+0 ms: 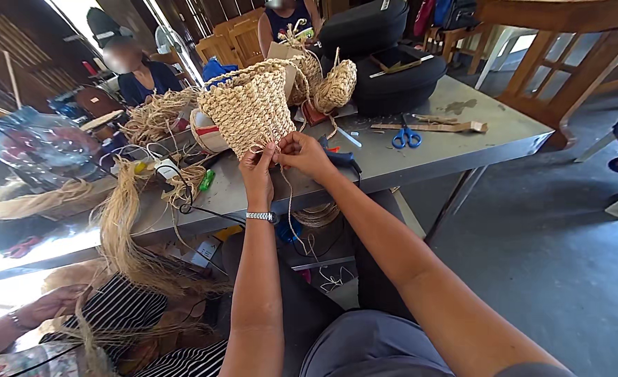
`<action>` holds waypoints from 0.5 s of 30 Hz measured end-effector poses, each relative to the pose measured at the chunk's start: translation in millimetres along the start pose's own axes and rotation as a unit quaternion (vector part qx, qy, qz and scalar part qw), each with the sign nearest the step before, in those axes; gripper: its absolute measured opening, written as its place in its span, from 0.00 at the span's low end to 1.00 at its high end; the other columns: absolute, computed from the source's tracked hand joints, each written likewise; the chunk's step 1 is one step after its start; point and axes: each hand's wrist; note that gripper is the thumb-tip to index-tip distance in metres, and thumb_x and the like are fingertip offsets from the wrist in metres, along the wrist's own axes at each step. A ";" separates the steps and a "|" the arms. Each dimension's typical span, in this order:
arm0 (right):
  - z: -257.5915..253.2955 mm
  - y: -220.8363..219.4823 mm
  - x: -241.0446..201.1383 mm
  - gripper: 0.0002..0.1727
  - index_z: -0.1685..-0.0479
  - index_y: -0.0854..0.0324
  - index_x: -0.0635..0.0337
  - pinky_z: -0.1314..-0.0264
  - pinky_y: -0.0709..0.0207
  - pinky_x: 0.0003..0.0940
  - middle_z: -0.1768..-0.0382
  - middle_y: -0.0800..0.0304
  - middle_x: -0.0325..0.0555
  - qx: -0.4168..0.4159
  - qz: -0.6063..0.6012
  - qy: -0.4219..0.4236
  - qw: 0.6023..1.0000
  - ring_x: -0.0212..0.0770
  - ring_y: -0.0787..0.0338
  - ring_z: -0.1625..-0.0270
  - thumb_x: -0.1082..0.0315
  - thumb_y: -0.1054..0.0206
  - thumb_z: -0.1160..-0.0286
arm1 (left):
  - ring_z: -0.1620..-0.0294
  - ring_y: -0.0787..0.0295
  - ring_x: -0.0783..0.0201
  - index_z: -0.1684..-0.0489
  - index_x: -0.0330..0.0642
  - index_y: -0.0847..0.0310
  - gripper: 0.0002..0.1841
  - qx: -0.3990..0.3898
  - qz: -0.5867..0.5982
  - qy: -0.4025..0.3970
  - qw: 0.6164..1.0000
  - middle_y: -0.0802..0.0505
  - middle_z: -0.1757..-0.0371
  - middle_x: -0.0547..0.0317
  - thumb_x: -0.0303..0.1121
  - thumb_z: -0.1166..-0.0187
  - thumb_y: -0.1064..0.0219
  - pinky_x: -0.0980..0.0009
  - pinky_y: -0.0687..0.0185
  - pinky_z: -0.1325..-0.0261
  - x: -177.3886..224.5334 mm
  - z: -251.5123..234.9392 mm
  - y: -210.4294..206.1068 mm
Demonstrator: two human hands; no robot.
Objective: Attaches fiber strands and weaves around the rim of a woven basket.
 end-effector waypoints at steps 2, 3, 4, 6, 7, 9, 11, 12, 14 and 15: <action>0.4 0.0 0.1 0.19 0.46 0.21 0.71 0.57 0.11 0.31 0.60 0.11 0.51 -0.003 0.011 0.008 1.000 0.36 0.09 0.65 0.71 0.22 0.29 | 0.64 0.11 0.69 0.60 0.40 0.15 0.02 0.000 0.014 0.011 1.000 0.07 0.64 0.61 0.28 0.21 0.29 0.71 0.13 0.54 0.5 -0.1 0.1; 0.6 0.1 0.0 0.18 0.46 0.21 0.71 0.57 0.11 0.32 0.58 0.10 0.51 -0.003 0.013 0.011 1.000 0.36 0.09 0.65 0.71 0.22 0.29 | 0.64 0.11 0.69 0.59 0.40 0.14 0.02 0.001 0.019 0.015 1.000 0.07 0.64 0.60 0.28 0.21 0.29 0.72 0.13 0.54 0.4 -0.3 0.3; 0.7 0.4 0.0 0.18 0.46 0.20 0.71 0.56 0.11 0.32 0.57 0.10 0.52 -0.003 0.013 0.012 1.000 0.36 0.08 0.64 0.70 0.22 0.28 | 0.64 0.11 0.69 0.58 0.40 0.14 0.02 0.000 0.020 0.016 1.000 0.07 0.63 0.60 0.28 0.20 0.29 0.72 0.13 0.55 0.5 -0.4 0.6; 0.8 0.4 -1.1 0.17 0.45 0.20 0.71 0.55 0.10 0.33 0.57 0.10 0.53 -0.004 0.010 0.007 1.000 0.37 0.08 0.63 0.70 0.23 0.27 | 0.66 0.12 0.70 0.58 0.39 0.14 0.02 -0.001 0.023 0.015 1.000 0.06 0.62 0.59 0.27 0.20 0.29 0.74 0.14 0.58 0.0 -0.8 1.0; 0.9 0.3 -2.1 0.18 0.45 0.20 0.71 0.55 0.10 0.32 0.58 0.09 0.52 -0.004 0.009 0.003 1.000 0.36 0.08 0.64 0.70 0.23 0.27 | 0.66 0.12 0.71 0.58 0.39 0.14 0.02 -0.003 0.023 0.015 1.000 0.06 0.63 0.59 0.28 0.20 0.29 0.75 0.15 0.59 0.2 -0.5 0.9; 1.4 0.4 -4.2 0.19 0.42 0.21 0.71 0.55 0.11 0.32 0.58 0.09 0.52 -0.006 0.004 -0.007 1.000 0.36 0.08 0.63 0.71 0.24 0.26 | 0.65 0.12 0.71 0.57 0.39 0.13 0.03 -0.006 0.020 0.021 1.000 0.06 0.62 0.60 0.28 0.20 0.29 0.74 0.15 0.57 1.1 0.0 1.0; 2.4 0.7 -6.8 0.19 0.40 0.20 0.72 0.55 0.11 0.31 0.57 0.09 0.52 -0.012 -0.004 -0.017 1.000 0.35 0.08 0.63 0.71 0.24 0.26 | 0.64 0.11 0.70 0.58 0.39 0.12 0.03 -0.009 0.025 0.030 0.999 0.06 0.63 0.60 0.29 0.21 0.28 0.73 0.14 0.56 1.7 0.3 1.2; 2.5 1.1 -6.7 0.18 0.41 0.19 0.72 0.55 0.11 0.30 0.58 0.09 0.51 -0.016 -0.007 -0.018 1.000 0.35 0.08 0.63 0.71 0.24 0.25 | 0.64 0.11 0.70 0.59 0.40 0.13 0.03 -0.012 0.027 0.035 0.999 0.07 0.64 0.60 0.29 0.20 0.29 0.73 0.14 0.56 2.2 0.5 1.0; 1.9 1.6 -3.6 0.14 0.46 0.17 0.72 0.56 0.11 0.30 0.60 0.08 0.50 -0.021 -0.011 -0.011 1.000 0.34 0.08 0.65 0.72 0.25 0.25 | 0.67 0.13 0.72 0.61 0.40 0.12 0.03 -0.021 0.030 0.044 0.998 0.07 0.66 0.62 0.29 0.20 0.29 0.75 0.15 0.58 2.8 0.6 0.5; 1.7 1.5 -2.6 0.13 0.48 0.16 0.72 0.57 0.11 0.30 0.61 0.08 0.49 -0.022 -0.010 -0.009 1.000 0.33 0.08 0.65 0.72 0.26 0.25 | 0.68 0.13 0.72 0.61 0.40 0.12 0.03 -0.024 0.031 0.047 0.998 0.07 0.67 0.62 0.29 0.21 0.29 0.75 0.15 0.60 3.4 0.5 0.0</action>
Point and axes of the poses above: each hand's wrist, its own z-axis away from the middle knuckle, its own y-axis out of the back of the hand, x = y × z
